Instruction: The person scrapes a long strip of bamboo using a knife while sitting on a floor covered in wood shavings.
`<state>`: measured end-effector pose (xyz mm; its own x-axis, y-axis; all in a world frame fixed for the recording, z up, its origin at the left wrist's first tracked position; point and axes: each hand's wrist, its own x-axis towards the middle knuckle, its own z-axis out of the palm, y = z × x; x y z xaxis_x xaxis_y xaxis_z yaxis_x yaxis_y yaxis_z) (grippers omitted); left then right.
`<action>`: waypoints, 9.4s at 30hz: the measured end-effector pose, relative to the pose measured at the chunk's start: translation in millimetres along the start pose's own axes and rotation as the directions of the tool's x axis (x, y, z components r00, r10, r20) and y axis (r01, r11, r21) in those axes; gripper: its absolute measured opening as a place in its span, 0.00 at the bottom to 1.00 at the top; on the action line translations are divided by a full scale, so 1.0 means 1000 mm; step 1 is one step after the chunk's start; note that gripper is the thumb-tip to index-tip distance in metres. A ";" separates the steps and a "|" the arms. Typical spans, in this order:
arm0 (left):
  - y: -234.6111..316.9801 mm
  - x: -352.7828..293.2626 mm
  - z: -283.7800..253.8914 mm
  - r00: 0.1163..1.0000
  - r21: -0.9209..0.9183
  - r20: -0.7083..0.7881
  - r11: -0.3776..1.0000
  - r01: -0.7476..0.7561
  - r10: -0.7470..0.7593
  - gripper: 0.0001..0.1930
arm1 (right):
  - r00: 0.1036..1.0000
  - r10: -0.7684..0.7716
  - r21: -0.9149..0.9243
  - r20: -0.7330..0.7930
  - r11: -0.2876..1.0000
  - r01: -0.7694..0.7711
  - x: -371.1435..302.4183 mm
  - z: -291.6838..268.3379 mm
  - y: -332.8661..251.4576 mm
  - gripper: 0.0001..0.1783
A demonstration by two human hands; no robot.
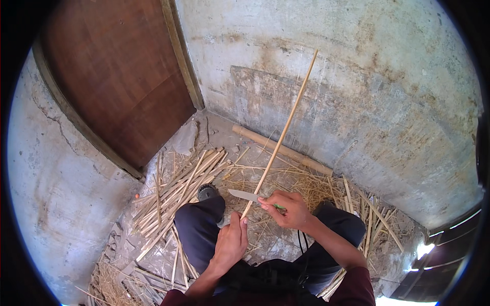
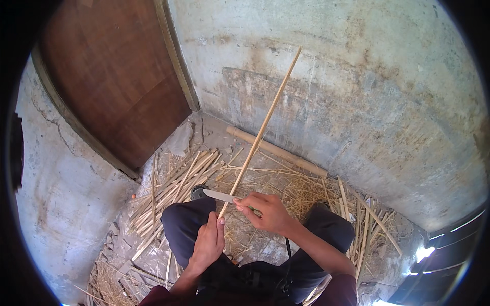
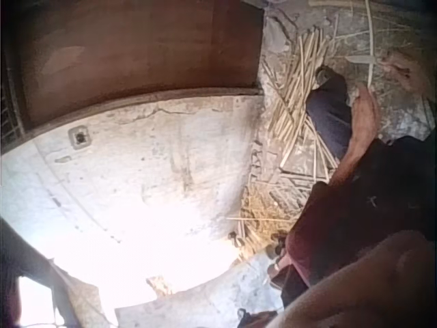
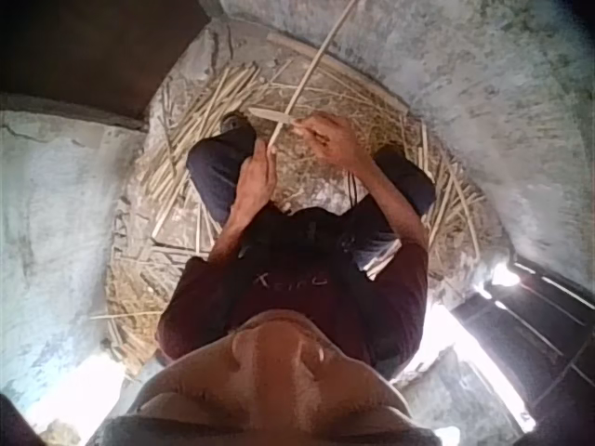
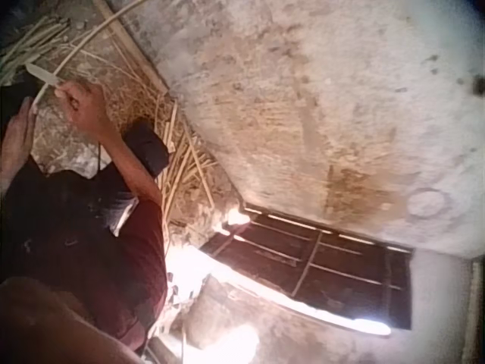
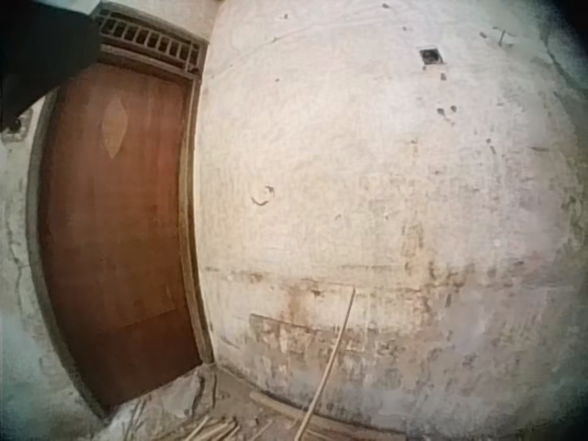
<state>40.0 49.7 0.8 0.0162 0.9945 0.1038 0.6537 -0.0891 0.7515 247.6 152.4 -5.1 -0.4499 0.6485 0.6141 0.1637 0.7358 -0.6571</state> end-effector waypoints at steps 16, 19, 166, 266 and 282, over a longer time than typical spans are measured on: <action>-0.013 -0.019 -0.004 0.995 -0.013 0.013 0.995 0.098 -0.098 0.10 | 0.980 0.052 -0.156 -0.194 0.984 -0.083 0.018 -0.046 0.038 0.06; -0.017 -0.017 -0.006 1.000 -0.028 -0.001 0.999 0.019 -0.019 0.09 | 0.966 0.029 -0.157 -0.257 0.985 -0.071 0.014 -0.039 0.036 0.06; -0.004 -0.038 -0.010 0.998 0.014 0.067 1.000 -0.003 0.003 0.11 | 0.886 0.195 -0.287 -0.420 0.898 -0.333 0.025 -0.078 -0.019 0.05; -0.077 -0.057 -0.028 0.950 -0.418 0.248 0.863 0.282 -0.191 0.21 | 0.391 0.920 0.414 0.022 0.348 -0.841 -0.011 -0.217 0.165 0.11; -0.019 -0.015 -0.024 0.994 -0.365 0.059 0.925 0.107 -0.092 0.07 | 0.985 0.151 -0.164 -0.079 0.973 -0.162 -0.004 -0.032 -0.007 0.10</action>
<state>8.8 35.4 0.3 0.0006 1.0000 -0.0037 0.3300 0.0033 0.9440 276.7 150.4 11.2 -0.3496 0.7654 0.5404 0.3762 0.6429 -0.6672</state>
